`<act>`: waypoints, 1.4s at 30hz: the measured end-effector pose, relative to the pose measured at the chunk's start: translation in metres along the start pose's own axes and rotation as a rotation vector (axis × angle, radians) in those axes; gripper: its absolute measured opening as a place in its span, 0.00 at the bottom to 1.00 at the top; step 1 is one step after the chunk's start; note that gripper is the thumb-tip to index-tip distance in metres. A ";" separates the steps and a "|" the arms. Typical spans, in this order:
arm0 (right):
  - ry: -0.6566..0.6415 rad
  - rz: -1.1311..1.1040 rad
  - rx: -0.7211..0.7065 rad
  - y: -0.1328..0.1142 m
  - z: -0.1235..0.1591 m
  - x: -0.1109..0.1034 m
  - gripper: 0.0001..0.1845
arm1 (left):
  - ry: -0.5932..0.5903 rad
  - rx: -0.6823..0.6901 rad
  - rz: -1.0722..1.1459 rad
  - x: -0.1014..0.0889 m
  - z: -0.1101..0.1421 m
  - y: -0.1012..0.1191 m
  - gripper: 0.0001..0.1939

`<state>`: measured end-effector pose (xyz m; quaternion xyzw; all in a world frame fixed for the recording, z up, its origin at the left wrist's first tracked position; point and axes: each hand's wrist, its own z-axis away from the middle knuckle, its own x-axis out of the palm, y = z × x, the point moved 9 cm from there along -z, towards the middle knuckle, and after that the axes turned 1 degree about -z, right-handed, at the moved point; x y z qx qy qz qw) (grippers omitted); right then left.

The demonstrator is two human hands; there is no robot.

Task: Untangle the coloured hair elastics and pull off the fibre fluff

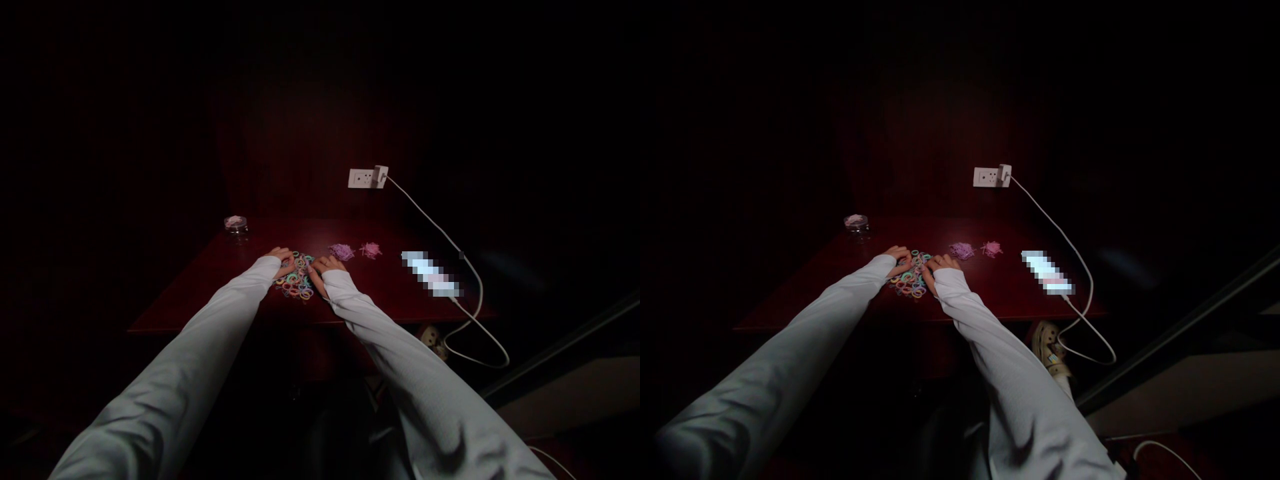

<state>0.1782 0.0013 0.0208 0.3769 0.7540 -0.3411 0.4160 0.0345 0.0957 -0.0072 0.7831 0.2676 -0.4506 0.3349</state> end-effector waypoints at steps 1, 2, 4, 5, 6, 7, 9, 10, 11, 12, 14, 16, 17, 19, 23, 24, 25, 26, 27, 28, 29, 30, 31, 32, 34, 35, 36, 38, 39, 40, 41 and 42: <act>0.008 -0.002 -0.005 0.000 0.000 0.000 0.18 | -0.010 -0.003 0.007 0.001 -0.001 -0.002 0.09; 0.016 -0.003 -0.011 0.000 0.000 0.000 0.18 | -0.014 -0.006 0.012 0.002 -0.002 -0.004 0.07; 0.026 0.001 -0.008 0.001 -0.001 0.001 0.17 | -0.008 -0.010 0.021 0.002 -0.004 -0.006 0.06; 0.027 0.004 -0.004 0.002 -0.001 0.002 0.17 | -0.001 -0.010 0.026 0.002 -0.004 -0.006 0.05; 0.026 0.005 -0.001 0.002 -0.002 0.003 0.17 | 0.008 -0.008 0.031 0.001 -0.004 -0.005 0.05; 0.022 0.004 0.000 0.003 -0.002 0.004 0.17 | 0.017 -0.007 0.036 -0.001 -0.003 -0.005 0.06; 0.016 0.001 0.000 0.003 -0.002 0.004 0.17 | 0.039 -0.006 0.043 -0.005 -0.002 -0.002 0.06; 0.016 -0.001 -0.005 0.003 -0.002 0.004 0.17 | 0.053 -0.007 0.046 -0.007 -0.001 0.000 0.07; 0.018 -0.004 -0.011 0.003 -0.002 0.004 0.17 | 0.070 -0.008 0.048 -0.010 -0.001 0.001 0.07; 0.021 -0.007 -0.017 0.002 -0.001 0.003 0.17 | 0.088 -0.011 0.049 -0.013 0.000 0.003 0.08; 0.020 -0.014 -0.025 0.001 -0.001 0.003 0.17 | 0.129 -0.028 0.045 -0.019 0.000 0.004 0.09; 0.011 -0.015 -0.010 0.002 -0.001 0.003 0.17 | 0.160 -0.055 0.032 -0.023 0.001 0.004 0.10; 0.004 -0.012 0.003 0.003 -0.002 0.004 0.17 | 0.168 -0.068 0.022 -0.023 0.001 0.003 0.10; -0.003 -0.010 0.017 0.003 -0.002 0.005 0.17 | 0.163 -0.082 0.001 -0.023 0.003 0.002 0.10; 0.006 -0.017 -0.001 0.001 -0.002 0.004 0.17 | 0.135 -0.066 -0.026 -0.021 0.004 0.001 0.08; 0.010 -0.017 -0.006 0.001 -0.002 0.003 0.17 | 0.135 -0.055 -0.030 -0.022 0.004 0.001 0.06; 0.012 -0.015 -0.010 0.000 -0.001 0.003 0.17 | 0.135 -0.040 -0.034 -0.023 0.004 0.003 0.05; 0.014 -0.014 -0.013 0.000 -0.001 0.002 0.17 | 0.136 -0.020 -0.038 -0.024 0.004 0.004 0.04; 0.015 -0.014 -0.016 0.000 0.000 0.002 0.17 | 0.135 0.000 -0.042 -0.025 0.004 0.007 0.04; 0.016 -0.015 -0.019 -0.001 0.000 0.001 0.17 | 0.131 0.013 -0.049 -0.025 0.004 0.009 0.05; 0.015 -0.015 -0.021 -0.001 0.000 0.001 0.17 | 0.122 0.017 -0.060 -0.024 0.005 0.011 0.05; 0.017 -0.015 -0.020 -0.001 0.000 0.001 0.18 | 0.117 0.010 -0.076 -0.023 0.005 0.012 0.04; 0.018 -0.016 -0.021 -0.001 0.000 0.001 0.18 | 0.120 -0.006 -0.096 -0.023 0.006 0.012 0.03; 0.018 -0.017 -0.023 -0.001 0.000 0.001 0.18 | 0.124 -0.025 -0.117 -0.022 0.006 0.012 0.03; 0.020 -0.019 -0.027 -0.001 0.000 0.001 0.18 | 0.138 -0.054 -0.148 -0.022 0.008 0.013 0.03; 0.022 -0.019 -0.029 -0.001 -0.001 0.001 0.17 | 0.149 -0.060 -0.157 -0.022 0.009 0.014 0.03; 0.026 -0.017 -0.030 0.000 -0.001 0.002 0.17 | 0.153 -0.065 -0.162 -0.022 0.009 0.014 0.02; 0.029 -0.010 -0.030 0.000 -0.001 0.003 0.16 | 0.138 -0.081 -0.171 -0.021 0.009 0.014 0.03; 0.025 -0.008 -0.033 0.000 -0.002 0.004 0.16 | 0.128 -0.092 -0.176 -0.020 0.009 0.013 0.04; 0.020 -0.006 -0.033 0.000 -0.002 0.005 0.16 | 0.111 -0.103 -0.183 -0.018 0.008 0.012 0.05; 0.014 -0.004 -0.031 0.001 -0.002 0.006 0.16 | 0.093 -0.114 -0.189 -0.016 0.008 0.011 0.06; 0.009 -0.002 -0.028 0.001 -0.002 0.007 0.16 | 0.076 -0.123 -0.194 -0.014 0.007 0.011 0.06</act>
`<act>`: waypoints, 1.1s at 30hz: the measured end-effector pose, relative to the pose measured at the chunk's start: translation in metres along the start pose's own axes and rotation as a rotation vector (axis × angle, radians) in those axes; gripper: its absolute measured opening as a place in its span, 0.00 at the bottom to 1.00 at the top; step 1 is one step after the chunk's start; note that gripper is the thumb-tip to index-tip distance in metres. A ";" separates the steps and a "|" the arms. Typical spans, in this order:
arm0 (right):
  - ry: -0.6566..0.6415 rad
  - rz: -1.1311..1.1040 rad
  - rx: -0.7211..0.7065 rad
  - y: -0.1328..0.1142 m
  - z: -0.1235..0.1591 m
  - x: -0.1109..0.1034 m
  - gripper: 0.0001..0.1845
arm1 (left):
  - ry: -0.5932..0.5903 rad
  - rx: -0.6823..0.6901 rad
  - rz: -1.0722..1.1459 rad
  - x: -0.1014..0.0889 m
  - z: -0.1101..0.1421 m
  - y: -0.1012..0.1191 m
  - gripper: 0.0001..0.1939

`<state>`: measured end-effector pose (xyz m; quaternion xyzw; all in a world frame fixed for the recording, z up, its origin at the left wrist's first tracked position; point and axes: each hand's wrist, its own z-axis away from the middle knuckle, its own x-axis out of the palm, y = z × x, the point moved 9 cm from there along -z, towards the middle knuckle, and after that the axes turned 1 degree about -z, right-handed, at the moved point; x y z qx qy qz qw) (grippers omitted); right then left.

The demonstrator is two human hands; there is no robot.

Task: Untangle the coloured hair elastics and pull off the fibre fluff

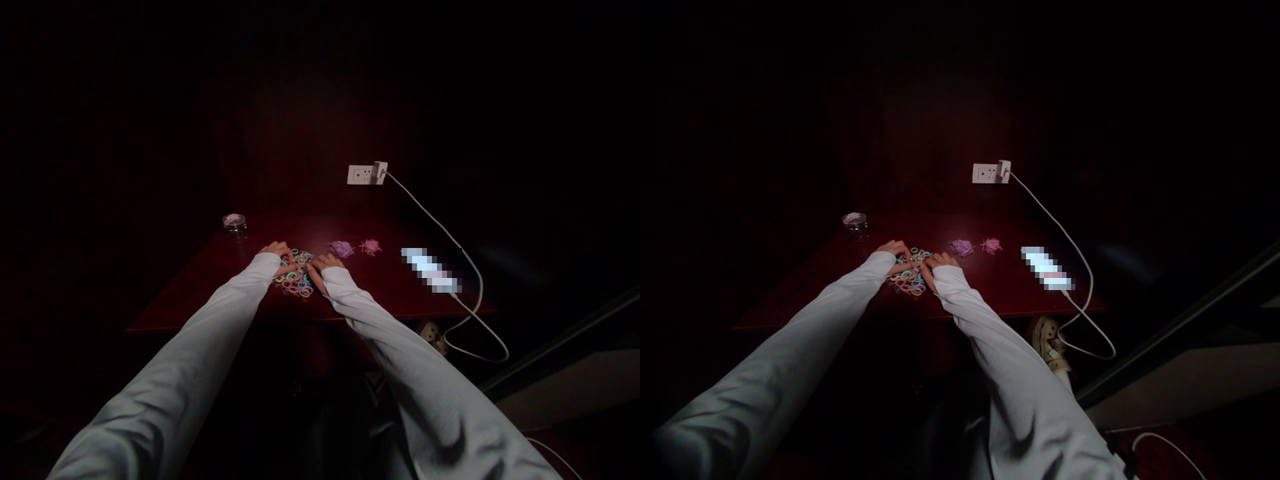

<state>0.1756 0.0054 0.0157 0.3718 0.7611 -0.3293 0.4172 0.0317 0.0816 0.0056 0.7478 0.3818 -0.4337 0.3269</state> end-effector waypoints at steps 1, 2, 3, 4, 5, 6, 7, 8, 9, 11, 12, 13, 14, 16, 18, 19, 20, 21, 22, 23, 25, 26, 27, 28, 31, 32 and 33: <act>-0.003 0.002 0.003 0.000 0.000 0.000 0.16 | -0.016 -0.005 -0.004 0.002 0.000 0.000 0.06; -0.004 0.004 0.007 0.000 0.000 0.000 0.16 | -0.031 -0.008 -0.005 0.003 0.000 0.000 0.06; -0.003 0.006 0.009 0.000 0.000 0.000 0.16 | -0.043 -0.010 -0.004 0.005 0.000 0.000 0.06; -0.003 0.006 0.007 -0.001 0.000 0.000 0.16 | -0.052 -0.008 0.001 0.006 0.000 0.000 0.06; -0.003 0.005 0.005 -0.001 0.000 -0.001 0.16 | -0.055 -0.004 0.009 0.006 0.000 0.001 0.05; -0.004 0.004 0.005 -0.002 0.000 -0.001 0.17 | -0.053 0.000 0.018 0.006 0.000 0.001 0.04; -0.009 0.004 0.009 -0.002 0.000 -0.002 0.17 | -0.048 0.004 0.028 0.005 -0.001 0.002 0.04; -0.016 0.005 0.015 -0.002 0.000 -0.002 0.17 | -0.041 0.009 0.037 0.005 -0.001 0.002 0.03; -0.026 0.007 0.022 -0.002 0.000 -0.002 0.17 | -0.030 0.014 0.043 0.004 -0.001 0.003 0.03; -0.046 0.011 0.037 -0.001 0.000 -0.002 0.17 | -0.002 0.028 0.053 0.002 -0.001 0.003 0.03; -0.053 0.012 0.041 -0.001 -0.001 -0.002 0.17 | 0.014 0.039 0.059 0.001 -0.001 0.004 0.03; -0.057 0.012 0.043 -0.001 -0.001 -0.002 0.17 | 0.030 0.051 0.066 0.000 -0.001 0.004 0.03; -0.059 0.011 0.044 -0.001 -0.001 -0.002 0.18 | 0.046 0.061 0.076 -0.001 -0.002 0.004 0.03; -0.059 0.006 0.043 -0.001 -0.001 -0.002 0.18 | 0.071 0.096 0.108 -0.004 -0.002 0.005 0.02; -0.047 -0.001 0.037 0.000 -0.001 -0.003 0.19 | 0.098 0.137 0.148 -0.008 -0.003 0.007 0.03; -0.039 -0.007 0.030 0.000 -0.001 -0.003 0.19 | 0.111 0.159 0.166 -0.011 -0.003 0.008 0.04; -0.032 -0.012 0.024 0.000 -0.001 -0.003 0.19 | 0.125 0.178 0.183 -0.013 -0.003 0.009 0.05; -0.026 -0.016 0.021 0.000 -0.001 -0.003 0.19 | 0.136 0.196 0.201 -0.016 -0.003 0.010 0.06; -0.022 -0.019 0.024 0.001 -0.001 -0.003 0.18 | 0.147 0.214 0.222 -0.018 -0.002 0.011 0.07; -0.018 -0.020 0.033 0.002 -0.001 -0.003 0.18 | 0.154 0.234 0.249 -0.020 -0.002 0.012 0.08; -0.001 -0.028 0.057 0.005 -0.001 -0.005 0.18 | 0.167 0.269 0.312 -0.024 -0.002 0.016 0.09; 0.011 -0.037 0.068 0.007 -0.002 -0.006 0.17 | 0.174 0.277 0.349 -0.025 -0.002 0.017 0.10; 0.024 -0.049 0.076 0.008 -0.002 -0.007 0.17 | 0.177 0.278 0.392 -0.026 -0.002 0.018 0.10; 0.038 -0.063 0.082 0.010 -0.002 -0.008 0.15 | 0.177 0.271 0.444 -0.026 -0.002 0.018 0.11; 0.073 -0.115 0.086 0.013 -0.002 -0.011 0.12 | 0.144 0.235 0.619 -0.021 -0.003 0.019 0.15; 0.079 -0.132 0.093 0.015 -0.002 -0.011 0.12 | 0.126 0.224 0.663 -0.019 -0.003 0.020 0.16; 0.079 -0.148 0.101 0.016 -0.003 -0.011 0.12 | 0.109 0.216 0.692 -0.016 -0.003 0.021 0.17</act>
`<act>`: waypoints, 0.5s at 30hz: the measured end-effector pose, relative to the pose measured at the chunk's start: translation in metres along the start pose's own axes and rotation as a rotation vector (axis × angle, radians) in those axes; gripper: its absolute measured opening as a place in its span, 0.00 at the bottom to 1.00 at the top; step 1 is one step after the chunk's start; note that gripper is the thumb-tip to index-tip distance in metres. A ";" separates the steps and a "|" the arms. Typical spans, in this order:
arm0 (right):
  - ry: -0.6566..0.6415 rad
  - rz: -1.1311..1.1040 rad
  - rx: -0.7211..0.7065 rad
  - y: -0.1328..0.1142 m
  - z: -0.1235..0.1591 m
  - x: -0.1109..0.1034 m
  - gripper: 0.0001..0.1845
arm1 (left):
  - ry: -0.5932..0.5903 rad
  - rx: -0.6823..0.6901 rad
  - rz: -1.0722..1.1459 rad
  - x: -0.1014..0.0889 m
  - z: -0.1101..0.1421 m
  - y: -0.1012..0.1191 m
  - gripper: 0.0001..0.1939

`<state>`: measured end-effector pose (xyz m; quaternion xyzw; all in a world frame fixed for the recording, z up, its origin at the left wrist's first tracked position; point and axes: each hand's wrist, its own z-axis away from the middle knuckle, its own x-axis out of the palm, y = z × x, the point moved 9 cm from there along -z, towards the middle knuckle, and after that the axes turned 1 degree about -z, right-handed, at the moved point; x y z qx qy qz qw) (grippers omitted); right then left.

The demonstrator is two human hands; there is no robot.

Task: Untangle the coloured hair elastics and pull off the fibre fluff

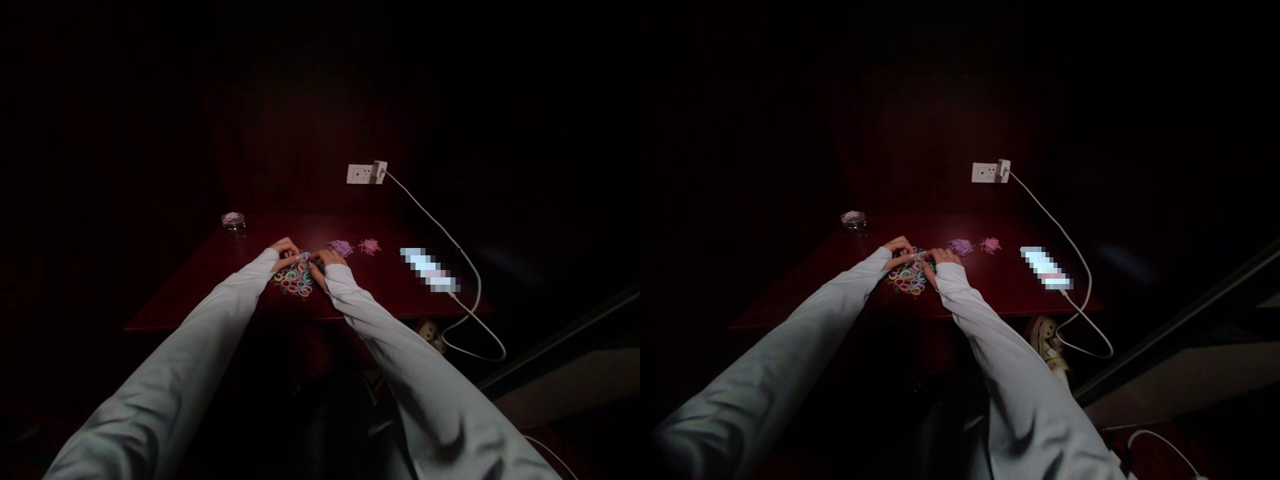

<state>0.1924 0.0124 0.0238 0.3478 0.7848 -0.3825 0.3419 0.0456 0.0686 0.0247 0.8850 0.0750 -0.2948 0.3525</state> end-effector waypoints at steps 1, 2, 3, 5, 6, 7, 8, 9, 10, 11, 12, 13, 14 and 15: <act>-0.003 -0.015 0.011 0.001 0.000 0.000 0.14 | -0.010 -0.007 0.015 0.002 0.001 0.000 0.18; -0.008 -0.027 0.017 0.002 -0.001 0.001 0.17 | -0.020 -0.009 0.021 0.004 0.001 0.000 0.19; -0.014 -0.034 0.018 0.002 -0.001 0.001 0.20 | -0.031 -0.006 0.019 0.005 0.002 0.001 0.19; -0.033 -0.033 -0.006 0.001 -0.002 0.004 0.23 | -0.064 0.008 0.001 0.008 0.002 0.003 0.18; -0.045 -0.027 -0.021 -0.001 -0.002 0.006 0.23 | -0.084 0.015 -0.010 0.010 0.003 0.003 0.17; -0.054 -0.019 -0.032 -0.001 -0.001 0.007 0.21 | -0.105 0.022 -0.021 0.011 0.003 0.004 0.17; -0.060 -0.012 -0.040 -0.002 -0.001 0.008 0.20 | -0.122 0.027 -0.030 0.012 0.003 0.004 0.16; -0.063 -0.010 -0.047 -0.002 0.000 0.009 0.19 | -0.133 0.033 -0.036 0.012 0.004 0.004 0.16; -0.060 -0.009 -0.053 -0.003 0.000 0.008 0.17 | -0.137 0.038 -0.041 0.012 0.004 0.004 0.16; -0.058 -0.008 -0.059 -0.003 0.001 0.007 0.16 | -0.136 0.041 -0.044 0.012 0.004 0.003 0.16; -0.054 -0.005 -0.063 -0.003 0.002 0.006 0.14 | -0.134 0.042 -0.048 0.011 0.004 0.003 0.17; -0.047 0.001 -0.066 -0.004 0.002 0.004 0.13 | -0.130 0.041 -0.053 0.011 0.004 0.002 0.17; -0.035 0.008 -0.066 -0.003 0.003 0.002 0.13 | -0.125 0.040 -0.058 0.011 0.004 0.002 0.17; -0.017 0.016 -0.059 -0.003 0.003 0.000 0.12 | -0.118 0.039 -0.061 0.010 0.004 0.002 0.18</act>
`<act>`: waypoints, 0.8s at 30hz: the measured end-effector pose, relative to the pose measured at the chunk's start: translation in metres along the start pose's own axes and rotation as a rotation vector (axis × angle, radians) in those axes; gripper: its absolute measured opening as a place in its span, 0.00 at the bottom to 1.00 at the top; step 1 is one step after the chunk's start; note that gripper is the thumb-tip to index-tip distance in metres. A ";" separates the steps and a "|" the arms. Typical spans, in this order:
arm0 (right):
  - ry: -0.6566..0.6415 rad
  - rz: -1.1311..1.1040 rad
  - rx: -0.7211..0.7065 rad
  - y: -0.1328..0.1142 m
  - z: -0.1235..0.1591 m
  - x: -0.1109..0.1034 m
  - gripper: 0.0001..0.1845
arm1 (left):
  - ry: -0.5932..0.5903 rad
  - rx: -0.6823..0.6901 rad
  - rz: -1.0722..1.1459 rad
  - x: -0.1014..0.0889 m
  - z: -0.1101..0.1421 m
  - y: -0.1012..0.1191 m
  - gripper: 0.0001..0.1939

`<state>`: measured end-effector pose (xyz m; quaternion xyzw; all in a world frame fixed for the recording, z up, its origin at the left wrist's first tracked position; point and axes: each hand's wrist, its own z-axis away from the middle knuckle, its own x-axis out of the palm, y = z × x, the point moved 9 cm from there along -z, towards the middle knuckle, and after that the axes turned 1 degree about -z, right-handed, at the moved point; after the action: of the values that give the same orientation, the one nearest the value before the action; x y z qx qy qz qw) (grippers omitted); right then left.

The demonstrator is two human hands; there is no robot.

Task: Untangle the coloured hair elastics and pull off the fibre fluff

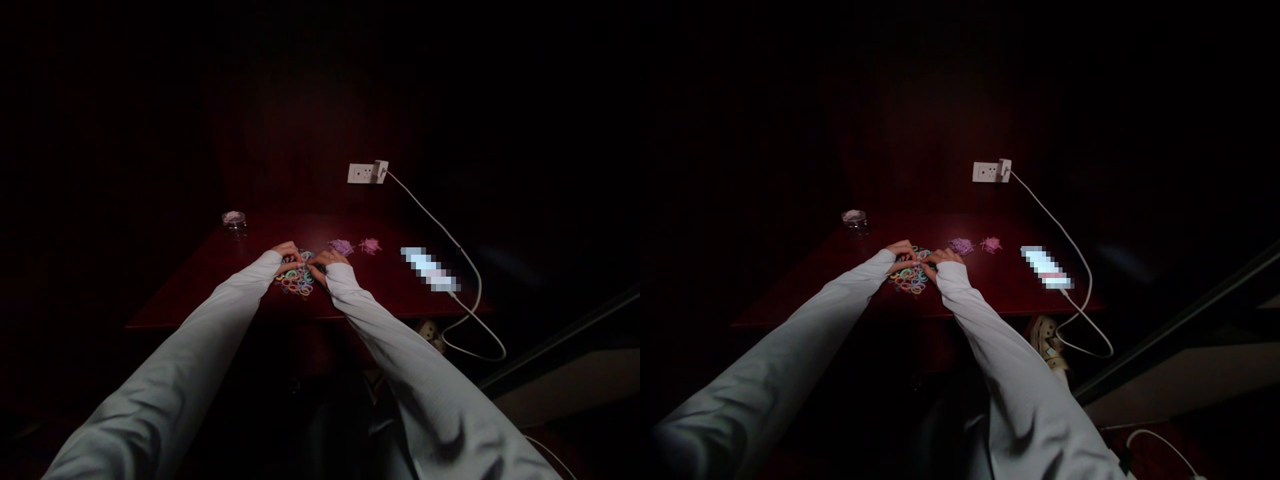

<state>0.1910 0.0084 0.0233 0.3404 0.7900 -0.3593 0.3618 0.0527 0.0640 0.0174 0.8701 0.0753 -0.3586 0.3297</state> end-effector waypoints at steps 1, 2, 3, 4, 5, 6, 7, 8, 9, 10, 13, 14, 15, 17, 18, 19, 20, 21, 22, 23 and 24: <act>0.019 0.006 0.011 0.001 0.000 -0.002 0.12 | 0.007 -0.002 -0.001 0.000 0.000 0.000 0.18; 0.037 0.010 0.022 0.002 0.001 -0.004 0.13 | 0.013 -0.003 0.000 -0.001 0.000 -0.001 0.18; 0.050 0.013 0.035 0.003 0.001 -0.005 0.13 | 0.018 -0.006 0.003 -0.001 0.000 -0.001 0.19; 0.053 0.015 0.045 0.004 0.001 -0.005 0.13 | 0.020 -0.010 0.008 -0.001 0.000 -0.001 0.20; 0.050 0.017 0.051 0.005 0.001 -0.004 0.13 | 0.019 -0.016 0.013 -0.001 0.000 -0.002 0.20; 0.046 0.021 0.056 0.005 0.001 -0.004 0.12 | 0.015 -0.023 0.016 -0.001 0.000 -0.003 0.21; 0.042 0.025 0.060 0.005 0.001 -0.004 0.12 | 0.009 -0.027 0.019 0.000 0.000 -0.003 0.21; 0.037 0.027 0.064 0.005 0.000 -0.004 0.10 | 0.001 -0.030 0.021 0.000 0.000 -0.003 0.21; 0.033 0.028 0.070 0.005 0.000 -0.004 0.10 | -0.007 -0.031 0.021 0.001 0.000 -0.004 0.21; 0.028 0.029 0.079 0.005 0.000 -0.005 0.10 | -0.016 -0.030 0.022 0.001 0.000 -0.004 0.21; -0.005 0.028 0.105 0.005 0.000 -0.005 0.13 | -0.044 -0.003 0.023 0.003 -0.001 -0.002 0.19; -0.017 0.031 0.106 0.005 0.000 -0.005 0.13 | -0.053 0.010 0.022 0.003 -0.001 -0.001 0.18; -0.026 0.034 0.103 0.005 0.001 -0.004 0.14 | -0.059 0.024 0.019 0.004 -0.001 0.000 0.17; -0.028 0.036 0.084 0.004 0.001 -0.003 0.14 | -0.059 0.047 0.005 0.004 0.000 0.002 0.15; -0.022 0.036 0.073 0.004 0.001 -0.002 0.14 | -0.056 0.054 -0.005 0.003 0.000 0.003 0.14; -0.013 0.033 0.061 0.005 0.001 -0.001 0.13 | -0.055 0.058 -0.017 0.003 0.000 0.004 0.14; -0.005 0.028 0.051 0.005 0.001 -0.001 0.13 | -0.054 0.060 -0.028 0.003 0.000 0.005 0.13; 0.001 0.023 0.044 0.006 0.001 0.000 0.13 | -0.055 0.059 -0.037 0.003 0.001 0.005 0.13; 0.005 0.020 0.041 0.006 0.001 0.000 0.13 | -0.057 0.058 -0.043 0.003 0.001 0.006 0.12; 0.007 0.017 0.039 0.007 0.001 0.001 0.13 | -0.058 0.058 -0.049 0.003 0.001 0.006 0.12; 0.004 0.017 0.039 0.007 0.001 0.001 0.14 | -0.058 0.059 -0.055 0.003 0.001 0.007 0.12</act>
<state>0.1963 0.0119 0.0196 0.3546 0.7807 -0.3709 0.3566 0.0568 0.0580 0.0186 0.8663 0.0787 -0.3947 0.2959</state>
